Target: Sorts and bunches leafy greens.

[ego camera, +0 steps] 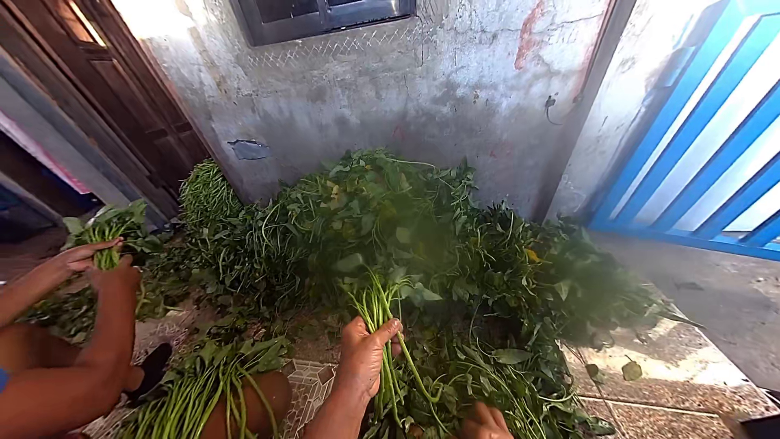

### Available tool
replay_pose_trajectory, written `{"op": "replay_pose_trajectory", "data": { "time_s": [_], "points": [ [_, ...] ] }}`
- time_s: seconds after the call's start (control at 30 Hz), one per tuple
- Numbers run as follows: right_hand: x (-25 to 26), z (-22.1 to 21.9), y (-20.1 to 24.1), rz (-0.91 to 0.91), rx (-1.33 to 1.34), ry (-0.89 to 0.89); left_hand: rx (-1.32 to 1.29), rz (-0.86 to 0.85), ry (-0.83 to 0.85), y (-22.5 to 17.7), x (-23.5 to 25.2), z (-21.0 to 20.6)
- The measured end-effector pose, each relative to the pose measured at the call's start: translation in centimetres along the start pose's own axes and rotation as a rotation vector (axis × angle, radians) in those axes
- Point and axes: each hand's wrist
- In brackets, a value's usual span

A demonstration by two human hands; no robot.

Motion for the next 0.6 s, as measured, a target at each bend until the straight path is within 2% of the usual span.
{"op": "replay_pose_trajectory", "data": {
  "time_s": [0.07,0.13,0.2,0.33,0.47,0.6],
  "points": [
    [0.6,1.4,1.9,0.133,0.207,-0.195,0.020,0.027,0.059,0.6,-0.5,-0.5],
    [1.4,1.9,3.8,0.200,0.474,-0.181,0.037,0.036,0.119,0.9,-0.8,-1.0],
    [2.2,1.1,4.9,0.234,0.719,-0.193,0.031,0.049,0.169,1.2,-1.1,-1.3],
    [2.5,0.5,6.7,0.241,1.044,-0.490,-0.072,0.210,0.143,0.2,-1.3,-1.1],
    [2.9,1.2,7.4,0.247,1.141,-0.698,-0.109,0.330,0.024,0.1,-1.0,-0.7],
    [2.6,0.6,7.1,0.247,1.041,-0.619,-0.136,0.294,-0.022,0.3,-1.1,-0.7]
  ]
}}
Point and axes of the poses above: each hand's wrist, its own x-axis towards the middle knuckle, its own z-axis out of the back of the hand, y = z × x, and after that the axes turned 1 degree about x, right-handed
